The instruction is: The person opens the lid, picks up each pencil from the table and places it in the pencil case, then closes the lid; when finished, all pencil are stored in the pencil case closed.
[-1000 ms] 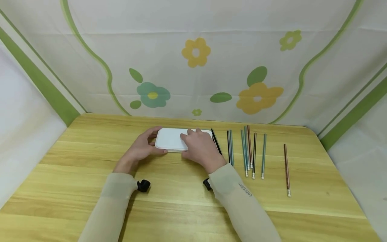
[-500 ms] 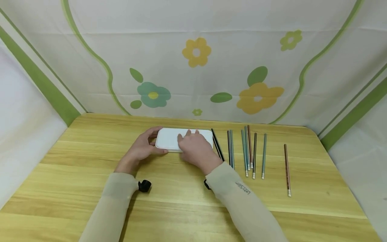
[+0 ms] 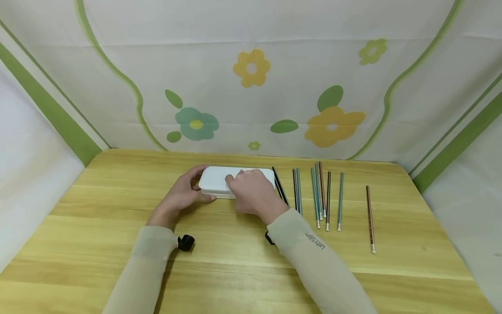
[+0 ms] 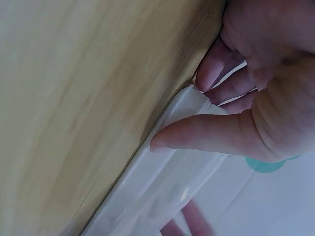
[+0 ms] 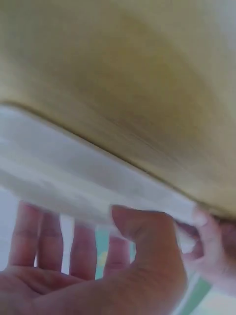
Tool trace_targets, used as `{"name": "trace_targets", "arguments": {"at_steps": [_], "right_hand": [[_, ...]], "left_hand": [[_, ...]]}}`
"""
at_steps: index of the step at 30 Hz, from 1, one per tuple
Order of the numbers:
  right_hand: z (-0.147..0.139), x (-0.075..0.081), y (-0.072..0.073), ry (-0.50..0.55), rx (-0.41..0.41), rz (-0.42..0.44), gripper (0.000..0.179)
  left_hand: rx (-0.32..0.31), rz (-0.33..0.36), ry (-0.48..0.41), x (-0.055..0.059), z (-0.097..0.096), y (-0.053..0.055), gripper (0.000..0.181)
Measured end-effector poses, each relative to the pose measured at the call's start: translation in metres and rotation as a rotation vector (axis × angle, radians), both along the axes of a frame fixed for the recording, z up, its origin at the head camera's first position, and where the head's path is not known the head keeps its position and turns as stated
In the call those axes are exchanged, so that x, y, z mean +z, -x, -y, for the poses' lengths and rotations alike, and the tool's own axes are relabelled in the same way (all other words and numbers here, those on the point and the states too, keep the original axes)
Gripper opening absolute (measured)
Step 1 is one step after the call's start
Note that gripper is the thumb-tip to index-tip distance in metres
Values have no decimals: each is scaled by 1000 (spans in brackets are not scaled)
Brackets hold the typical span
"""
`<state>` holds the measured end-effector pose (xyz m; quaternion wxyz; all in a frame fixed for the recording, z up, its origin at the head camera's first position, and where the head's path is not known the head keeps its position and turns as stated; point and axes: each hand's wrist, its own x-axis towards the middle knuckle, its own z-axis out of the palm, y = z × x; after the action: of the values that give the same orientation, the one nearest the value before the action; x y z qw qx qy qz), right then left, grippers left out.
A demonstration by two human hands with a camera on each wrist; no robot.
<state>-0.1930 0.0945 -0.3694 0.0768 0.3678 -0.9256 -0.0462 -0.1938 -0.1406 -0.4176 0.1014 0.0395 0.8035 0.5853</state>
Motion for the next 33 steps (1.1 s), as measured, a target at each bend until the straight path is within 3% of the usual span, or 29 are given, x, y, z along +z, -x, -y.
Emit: {"name": "trace_targets", "arguments": {"at_steps": [5,17,27,33], "right_hand": [[-14,-9,-2,186,-73,5,29],[-35,-24,-8,486,-166,117,32],[-45,-16,-5,693,-179,163,23],[-56,-9,3,870,-279,257,21]], "left_hand": [[0,2,-14,-2,2,2,96],[-4,22,-23,-4,2,1,99],[36,34,13,-3,4,0,101],[33,30,22,-4,6,-1,103]]}}
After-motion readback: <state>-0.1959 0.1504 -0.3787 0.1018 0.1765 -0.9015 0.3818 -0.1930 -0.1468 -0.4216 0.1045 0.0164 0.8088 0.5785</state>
